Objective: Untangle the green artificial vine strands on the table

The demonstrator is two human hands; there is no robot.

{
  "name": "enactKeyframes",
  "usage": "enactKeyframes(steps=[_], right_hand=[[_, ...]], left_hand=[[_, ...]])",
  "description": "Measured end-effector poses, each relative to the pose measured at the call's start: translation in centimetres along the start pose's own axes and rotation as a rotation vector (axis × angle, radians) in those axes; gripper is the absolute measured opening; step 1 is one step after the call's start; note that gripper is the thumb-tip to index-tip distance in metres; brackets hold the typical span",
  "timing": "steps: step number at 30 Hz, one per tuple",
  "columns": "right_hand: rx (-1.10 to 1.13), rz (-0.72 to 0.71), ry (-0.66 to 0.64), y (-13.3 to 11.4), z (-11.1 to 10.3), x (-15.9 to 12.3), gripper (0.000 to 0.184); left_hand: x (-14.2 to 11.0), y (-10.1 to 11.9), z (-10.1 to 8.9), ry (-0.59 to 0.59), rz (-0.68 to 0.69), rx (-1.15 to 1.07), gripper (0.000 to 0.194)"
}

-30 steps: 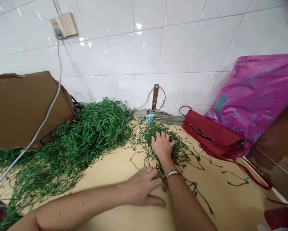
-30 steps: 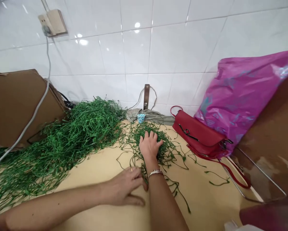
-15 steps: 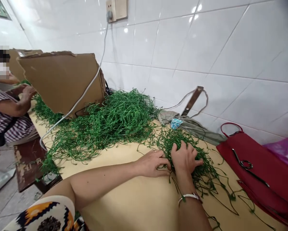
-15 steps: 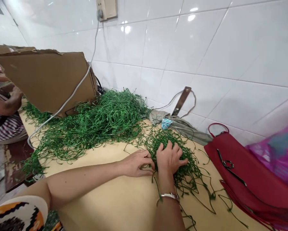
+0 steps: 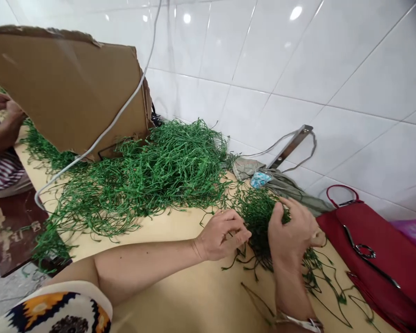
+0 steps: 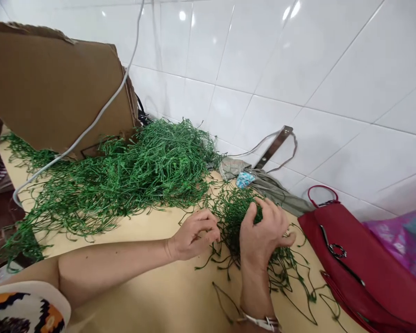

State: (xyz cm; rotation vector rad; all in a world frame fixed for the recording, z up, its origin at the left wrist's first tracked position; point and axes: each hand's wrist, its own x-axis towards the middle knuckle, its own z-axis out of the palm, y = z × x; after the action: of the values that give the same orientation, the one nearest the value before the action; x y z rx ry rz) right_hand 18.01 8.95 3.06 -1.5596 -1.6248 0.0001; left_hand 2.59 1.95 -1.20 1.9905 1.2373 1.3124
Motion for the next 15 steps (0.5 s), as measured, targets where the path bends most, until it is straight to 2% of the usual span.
enactKeyframes(steps=[3, 4, 6, 7, 8, 9, 12, 15], right_hand=[[0.198, -0.183, -0.061, -3.5, -1.0, 1.3, 0.032], [0.287, -0.212, -0.127, -5.0, -0.9, 1.5, 0.028], [0.430, -0.236, -0.361, -8.1, -0.1, 1.6, 0.029], [0.453, -0.228, -0.467, -9.7, 0.6, 1.5, 0.037], [0.417, -0.231, -0.566, -11.1, 1.3, 1.3, 0.047], [0.356, -0.249, -0.616, -12.4, 2.1, 1.1, 0.050], [0.253, -0.314, -0.611, -15.1, 3.6, 1.0, 0.008], [0.511, -0.322, -0.461, -16.0, 2.4, 1.8, 0.015]], left_hand=[[0.4, -0.4, 0.4, 0.001, -0.057, -0.070, 0.047], [0.5, -0.6, 0.5, 0.008, -0.075, -0.090, 0.044], [0.7, -1.1, 1.0, -0.001, -0.117, -0.120, 0.033], [0.7, -1.4, 1.4, -0.028, -0.140, -0.133, 0.027], [0.8, -1.7, 1.8, -0.057, -0.166, -0.146, 0.022], [0.8, -2.0, 2.2, -0.083, -0.192, -0.157, 0.019], [0.9, -2.5, 3.2, -0.116, -0.210, -0.132, 0.021], [0.9, -2.4, 3.1, -0.125, -0.174, -0.088, 0.017]])
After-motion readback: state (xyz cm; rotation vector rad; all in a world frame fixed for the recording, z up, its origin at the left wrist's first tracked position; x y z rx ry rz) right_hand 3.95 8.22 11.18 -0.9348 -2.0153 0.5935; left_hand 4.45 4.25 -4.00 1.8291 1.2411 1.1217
